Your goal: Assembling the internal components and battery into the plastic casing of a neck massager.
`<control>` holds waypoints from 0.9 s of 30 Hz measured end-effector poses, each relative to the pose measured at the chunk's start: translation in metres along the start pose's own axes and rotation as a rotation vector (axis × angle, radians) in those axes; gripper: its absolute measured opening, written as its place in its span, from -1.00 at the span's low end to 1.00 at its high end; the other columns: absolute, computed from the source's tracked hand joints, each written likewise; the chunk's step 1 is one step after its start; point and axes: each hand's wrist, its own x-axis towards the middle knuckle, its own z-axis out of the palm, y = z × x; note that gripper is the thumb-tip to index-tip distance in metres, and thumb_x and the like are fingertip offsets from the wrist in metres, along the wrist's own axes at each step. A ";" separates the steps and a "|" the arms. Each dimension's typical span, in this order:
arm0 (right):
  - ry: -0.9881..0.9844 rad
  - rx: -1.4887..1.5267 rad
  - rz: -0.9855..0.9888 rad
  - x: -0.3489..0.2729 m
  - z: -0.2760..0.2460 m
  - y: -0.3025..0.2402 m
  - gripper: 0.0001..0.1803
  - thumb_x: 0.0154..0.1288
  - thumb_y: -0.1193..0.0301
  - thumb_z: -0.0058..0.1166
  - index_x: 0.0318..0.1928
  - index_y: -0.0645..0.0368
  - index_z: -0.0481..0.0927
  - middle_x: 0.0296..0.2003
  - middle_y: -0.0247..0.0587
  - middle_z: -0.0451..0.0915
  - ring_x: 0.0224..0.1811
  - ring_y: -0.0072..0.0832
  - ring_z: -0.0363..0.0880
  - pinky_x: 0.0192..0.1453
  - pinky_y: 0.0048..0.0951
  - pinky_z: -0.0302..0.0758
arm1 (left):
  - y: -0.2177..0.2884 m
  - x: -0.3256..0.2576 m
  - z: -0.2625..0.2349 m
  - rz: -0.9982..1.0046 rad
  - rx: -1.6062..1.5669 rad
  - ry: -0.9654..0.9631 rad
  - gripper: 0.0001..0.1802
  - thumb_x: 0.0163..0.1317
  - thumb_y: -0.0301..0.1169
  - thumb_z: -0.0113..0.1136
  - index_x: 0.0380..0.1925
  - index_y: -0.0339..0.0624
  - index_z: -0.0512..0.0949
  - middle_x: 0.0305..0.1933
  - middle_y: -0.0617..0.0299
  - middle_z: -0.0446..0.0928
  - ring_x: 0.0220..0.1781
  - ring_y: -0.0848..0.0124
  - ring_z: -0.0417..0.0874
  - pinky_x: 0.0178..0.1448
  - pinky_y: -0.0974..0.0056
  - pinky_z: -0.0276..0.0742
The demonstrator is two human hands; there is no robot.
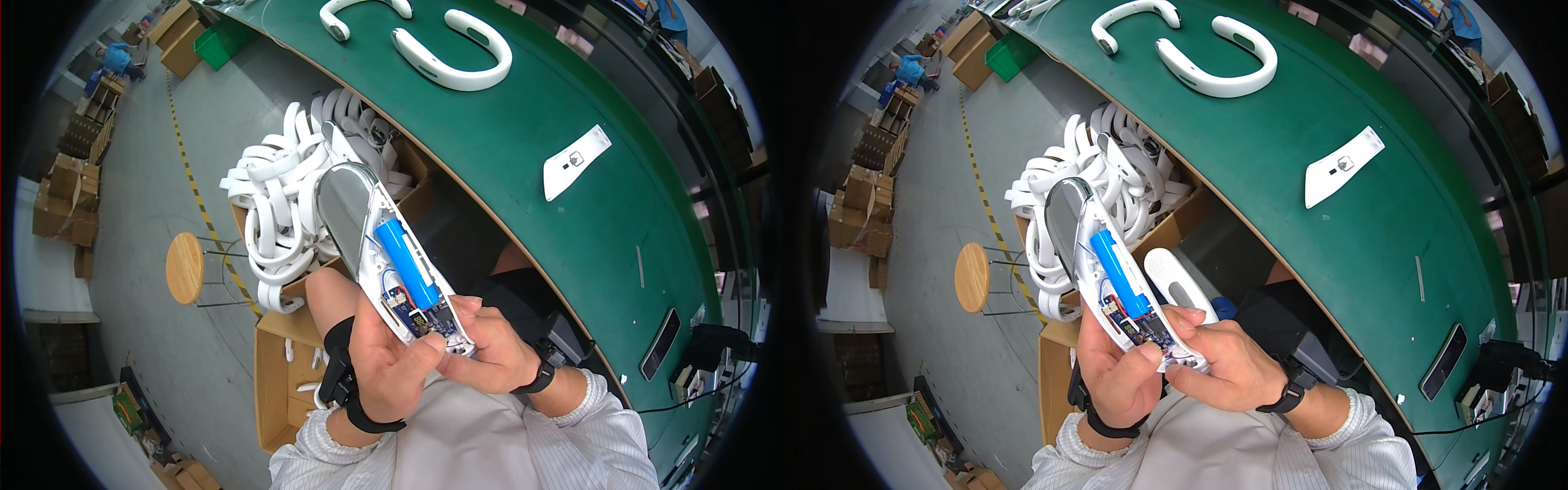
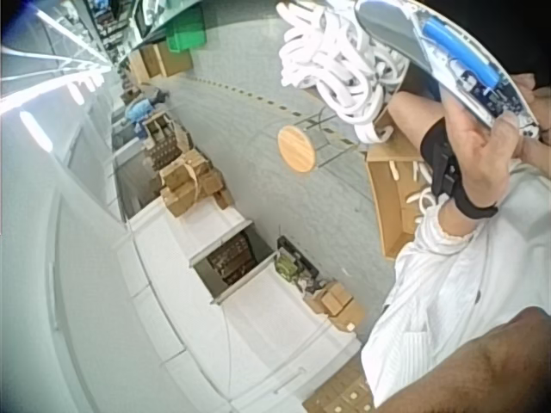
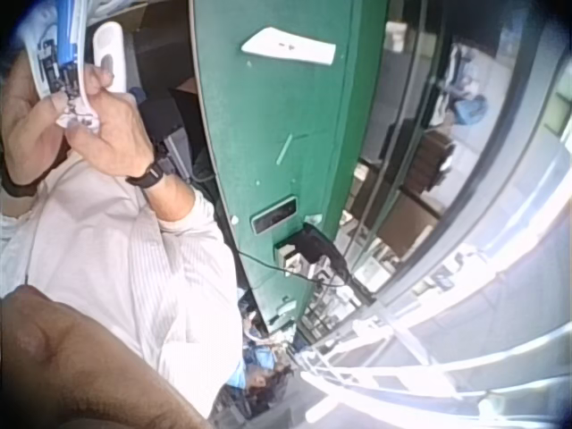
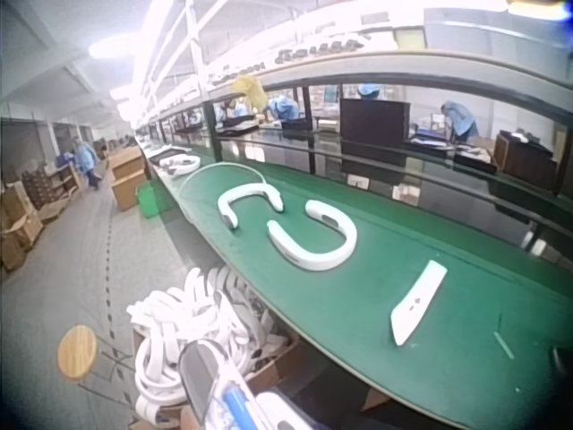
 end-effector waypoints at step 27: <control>-0.141 -0.254 0.095 -0.006 -0.009 -0.021 -0.30 0.18 0.30 0.29 0.27 0.33 0.36 0.19 0.14 0.45 0.15 -0.01 0.47 0.23 -0.14 0.45 | -0.005 0.004 0.003 0.239 0.152 -0.024 -0.50 0.27 -0.22 0.21 -0.02 -0.43 0.35 -0.34 -0.09 0.65 -0.29 0.18 0.65 -0.10 0.12 0.59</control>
